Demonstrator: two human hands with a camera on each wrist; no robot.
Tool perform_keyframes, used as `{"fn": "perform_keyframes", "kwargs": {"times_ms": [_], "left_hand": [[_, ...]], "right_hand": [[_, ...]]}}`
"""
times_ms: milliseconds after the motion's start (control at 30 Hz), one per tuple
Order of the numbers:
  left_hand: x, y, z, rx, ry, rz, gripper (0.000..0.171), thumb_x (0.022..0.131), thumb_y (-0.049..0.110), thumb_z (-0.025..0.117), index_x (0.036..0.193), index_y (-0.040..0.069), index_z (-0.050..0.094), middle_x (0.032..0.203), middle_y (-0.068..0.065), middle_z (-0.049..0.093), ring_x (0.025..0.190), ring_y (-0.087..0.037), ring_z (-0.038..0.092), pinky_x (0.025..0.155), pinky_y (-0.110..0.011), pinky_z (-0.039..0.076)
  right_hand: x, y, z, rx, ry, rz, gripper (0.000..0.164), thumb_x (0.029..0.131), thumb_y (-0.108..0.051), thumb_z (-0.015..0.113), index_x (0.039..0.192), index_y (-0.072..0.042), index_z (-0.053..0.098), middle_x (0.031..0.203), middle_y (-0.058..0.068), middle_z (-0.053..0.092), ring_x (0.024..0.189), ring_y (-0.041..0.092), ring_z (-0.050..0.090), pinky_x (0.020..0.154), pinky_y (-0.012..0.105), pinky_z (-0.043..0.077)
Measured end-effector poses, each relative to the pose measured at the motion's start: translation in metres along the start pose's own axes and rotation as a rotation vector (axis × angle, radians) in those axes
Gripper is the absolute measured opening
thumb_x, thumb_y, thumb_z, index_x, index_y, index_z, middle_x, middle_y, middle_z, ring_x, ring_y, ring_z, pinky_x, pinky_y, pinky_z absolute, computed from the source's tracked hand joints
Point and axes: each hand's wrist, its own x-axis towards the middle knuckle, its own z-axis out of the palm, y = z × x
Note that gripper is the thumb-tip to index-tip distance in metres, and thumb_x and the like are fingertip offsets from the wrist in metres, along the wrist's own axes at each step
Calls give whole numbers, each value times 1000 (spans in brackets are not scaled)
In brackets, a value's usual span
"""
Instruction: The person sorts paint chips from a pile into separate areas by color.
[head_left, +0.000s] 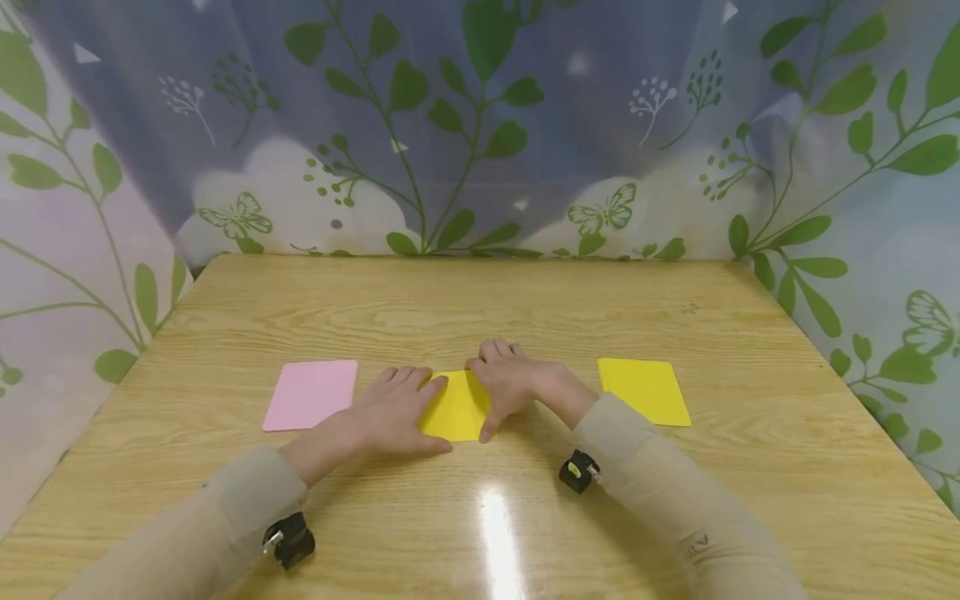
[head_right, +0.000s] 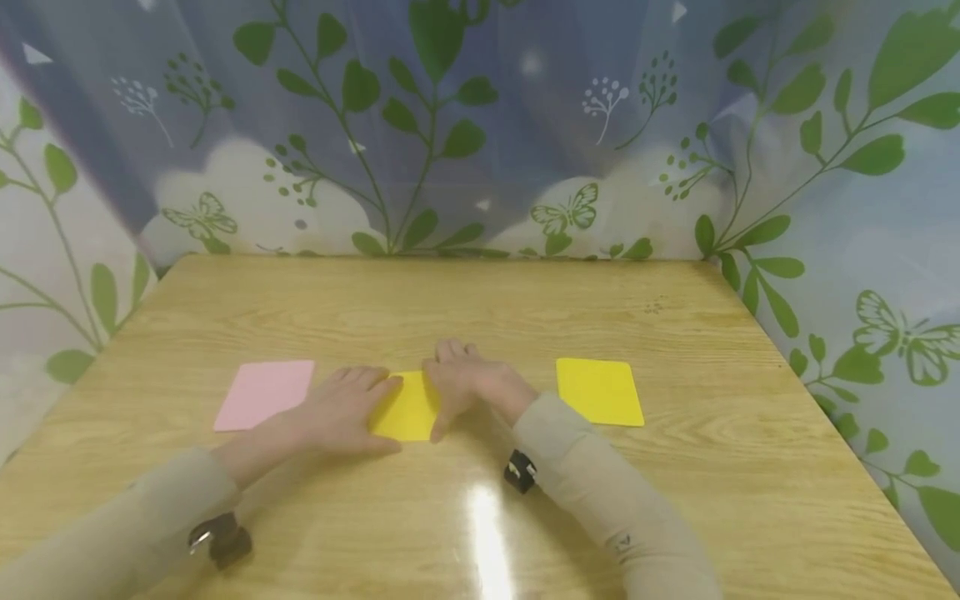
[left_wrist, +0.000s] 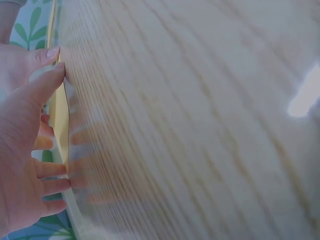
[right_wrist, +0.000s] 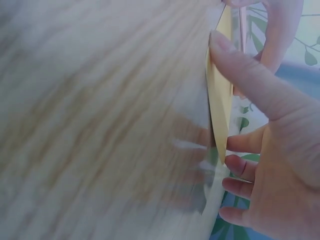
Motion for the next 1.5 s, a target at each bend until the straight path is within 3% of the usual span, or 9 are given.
{"fn": "perform_keyframes", "kwargs": {"times_ms": [233,400,633,833,1067,1333,1500], "left_hand": [[2,-1,2,4,13,5,89,76,66,56,136,2,41,133,-17,43,121,-34,38,101,-49,29],[4,-1,3,33,26,9,93,75,69,55,134,-2,42,131,-17,45,120,-34,41,99,-49,31],[5,-1,1,50,18,-7,93,74,69,54,132,-3,44,129,-15,49,119,-32,43,99,-50,31],[4,1,-2,44,12,-13,92,75,69,55,131,-3,45,128,-15,50,118,-32,44,99,-50,31],[6,0,2,52,13,-3,91,77,70,50,133,-3,44,130,-16,48,120,-32,43,100,-49,31],[6,-7,3,-9,-26,-8,97,75,71,52,140,1,36,139,-17,38,127,-34,35,102,-52,27],[8,-7,-3,-71,-13,-6,99,73,68,58,141,-1,34,141,-19,36,129,-35,33,103,-54,25]], "right_hand": [[-1,-2,0,-23,9,23,104,58,-66,74,135,-6,38,109,3,32,106,22,29,91,36,28],[-2,-4,0,18,-4,25,100,59,-62,77,132,-5,38,112,4,34,105,20,32,91,35,33],[-4,-9,-2,104,8,-1,112,59,-57,80,142,-1,28,116,6,35,104,18,35,90,30,37],[-8,-11,-2,10,9,-2,120,56,-66,75,145,-3,23,120,7,35,109,19,33,94,35,36],[-9,-13,-1,-48,3,2,110,62,-61,74,143,-3,27,121,9,38,108,20,38,95,35,37],[-15,1,-2,101,60,-67,98,67,-51,74,140,-2,32,133,12,37,115,23,40,96,35,38],[-20,10,-1,165,94,-103,96,70,-47,74,141,-1,30,137,14,34,120,25,38,100,36,35]]}}
